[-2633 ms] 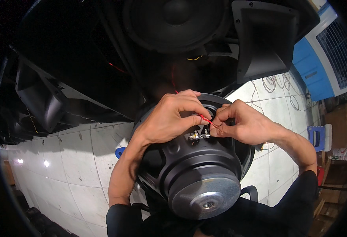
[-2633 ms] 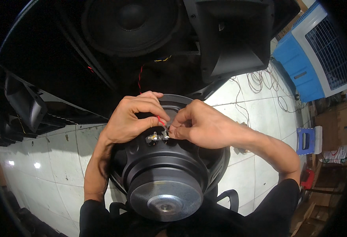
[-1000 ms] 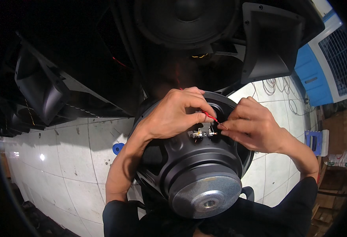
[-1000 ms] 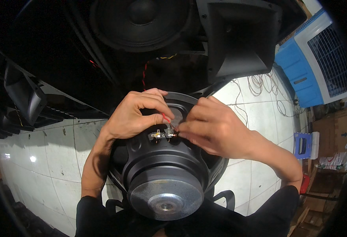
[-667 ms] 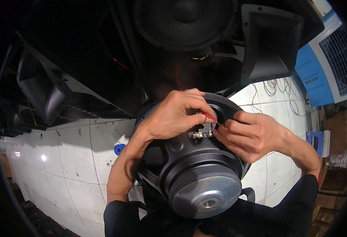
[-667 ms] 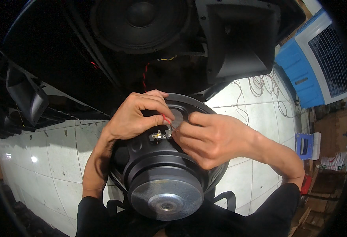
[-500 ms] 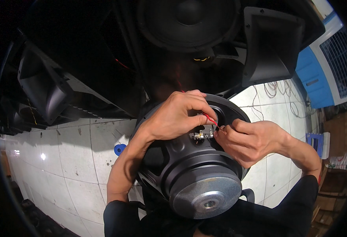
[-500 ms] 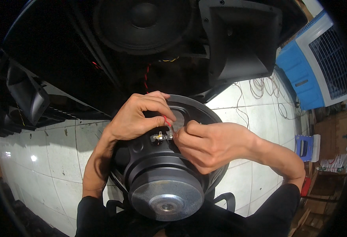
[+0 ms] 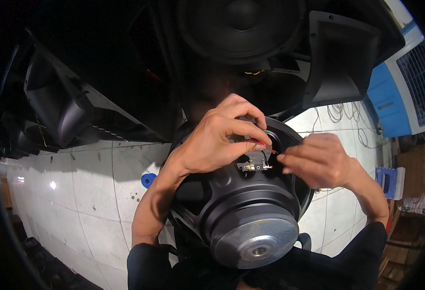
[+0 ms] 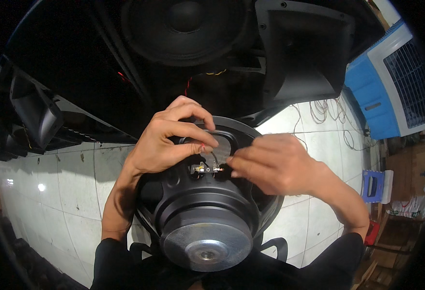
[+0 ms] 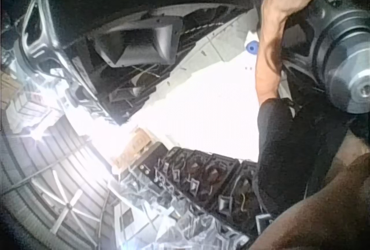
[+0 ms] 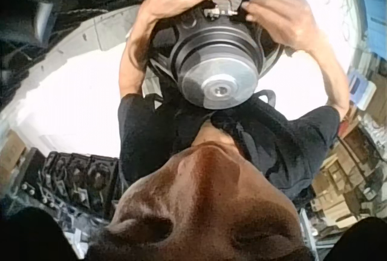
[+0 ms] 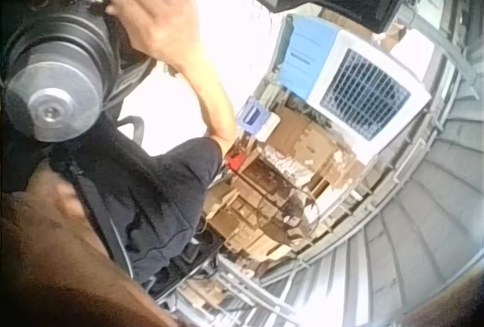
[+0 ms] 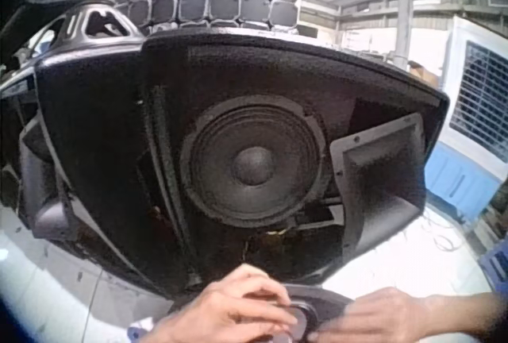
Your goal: The person repairs a large black speaker by soldering red and black wires to its terminals, then places the speaker into a black enclosure and secures it with a zip tie.
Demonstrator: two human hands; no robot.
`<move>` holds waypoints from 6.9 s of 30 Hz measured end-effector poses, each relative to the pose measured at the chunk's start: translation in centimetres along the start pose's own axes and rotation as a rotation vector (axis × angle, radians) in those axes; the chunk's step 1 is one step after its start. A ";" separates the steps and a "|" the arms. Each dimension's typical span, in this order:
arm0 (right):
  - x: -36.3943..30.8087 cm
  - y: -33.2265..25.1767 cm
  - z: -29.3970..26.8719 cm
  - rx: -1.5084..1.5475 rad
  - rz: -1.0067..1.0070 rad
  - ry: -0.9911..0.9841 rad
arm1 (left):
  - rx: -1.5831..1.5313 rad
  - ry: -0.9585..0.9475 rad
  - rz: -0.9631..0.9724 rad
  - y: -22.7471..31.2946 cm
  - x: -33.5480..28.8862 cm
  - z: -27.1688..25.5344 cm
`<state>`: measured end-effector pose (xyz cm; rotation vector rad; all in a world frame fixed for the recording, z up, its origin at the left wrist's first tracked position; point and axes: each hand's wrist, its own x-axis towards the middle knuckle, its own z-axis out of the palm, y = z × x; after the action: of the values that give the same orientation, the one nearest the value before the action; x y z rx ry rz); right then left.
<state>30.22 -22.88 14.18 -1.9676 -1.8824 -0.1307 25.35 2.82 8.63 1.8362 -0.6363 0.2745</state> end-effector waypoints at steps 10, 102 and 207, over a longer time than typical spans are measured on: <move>3.7 2.1 3.4 0.626 0.289 0.038 | 0.168 0.190 -0.026 3.4 -2.1 -0.3; 2.4 2.3 6.4 0.542 0.162 0.313 | 0.118 -0.455 -0.452 1.0 -1.8 -2.0; 2.3 2.2 6.9 0.544 0.201 0.311 | 0.284 -0.211 0.142 1.2 -2.4 -1.9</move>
<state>31.09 -18.28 8.24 -1.6324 -1.3367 0.1177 22.91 5.04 9.15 2.1132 -0.9138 0.2778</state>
